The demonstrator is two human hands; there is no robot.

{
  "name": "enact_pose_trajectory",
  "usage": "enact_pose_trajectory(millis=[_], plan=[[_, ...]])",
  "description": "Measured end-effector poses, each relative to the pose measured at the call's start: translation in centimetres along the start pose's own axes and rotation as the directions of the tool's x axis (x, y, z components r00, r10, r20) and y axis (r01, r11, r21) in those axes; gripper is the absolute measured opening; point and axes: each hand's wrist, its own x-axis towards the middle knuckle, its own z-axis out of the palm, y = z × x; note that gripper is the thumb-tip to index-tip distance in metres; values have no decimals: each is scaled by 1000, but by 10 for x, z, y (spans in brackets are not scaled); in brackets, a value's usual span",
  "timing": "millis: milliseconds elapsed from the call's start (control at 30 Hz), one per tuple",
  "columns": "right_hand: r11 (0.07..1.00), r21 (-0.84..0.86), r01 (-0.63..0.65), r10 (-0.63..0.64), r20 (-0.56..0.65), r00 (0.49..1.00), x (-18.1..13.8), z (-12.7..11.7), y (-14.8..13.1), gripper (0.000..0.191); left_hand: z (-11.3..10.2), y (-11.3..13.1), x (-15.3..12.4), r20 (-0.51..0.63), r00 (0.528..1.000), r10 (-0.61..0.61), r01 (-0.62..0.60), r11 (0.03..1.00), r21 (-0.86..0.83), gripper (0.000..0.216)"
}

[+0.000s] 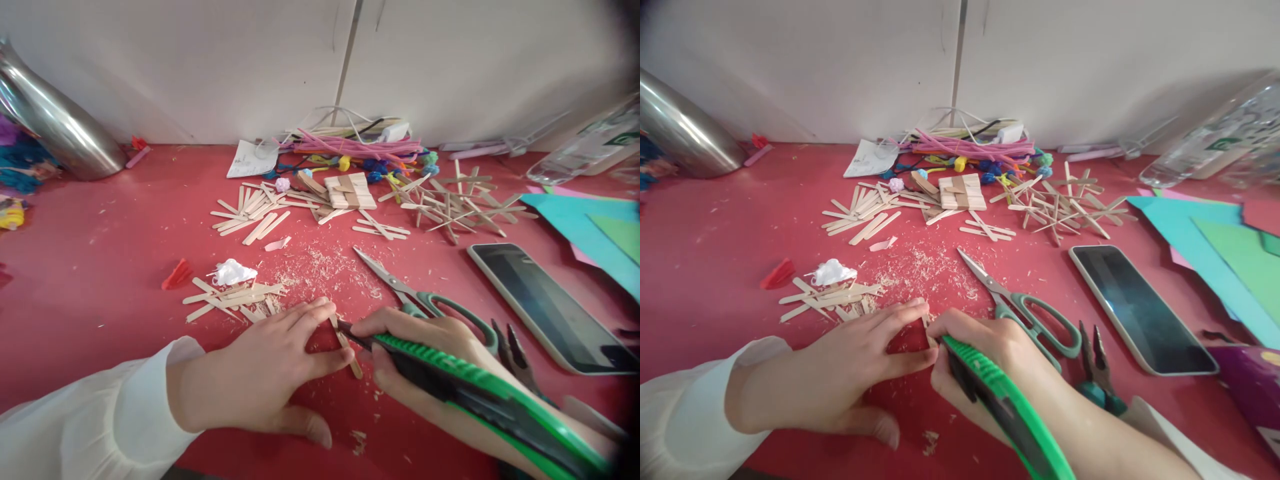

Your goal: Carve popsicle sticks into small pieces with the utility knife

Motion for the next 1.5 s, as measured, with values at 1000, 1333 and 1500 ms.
enact_pose_trajectory(millis=[1000,1333,1500], plan=[[998,-34,52,-55,-91,994,-6,5,5,18,2,-2,-1,-22,1000,6,-6,1000,16,74],[994,-97,58,-67,-94,993,-7,4,3,17,2,-2,-1,-43,999,11,-11,1000,-2,73],[993,-97,74,-83,-91,992,-7,4,4,17,0,-1,-1,-9,1000,-5,6,1000,6,74]])
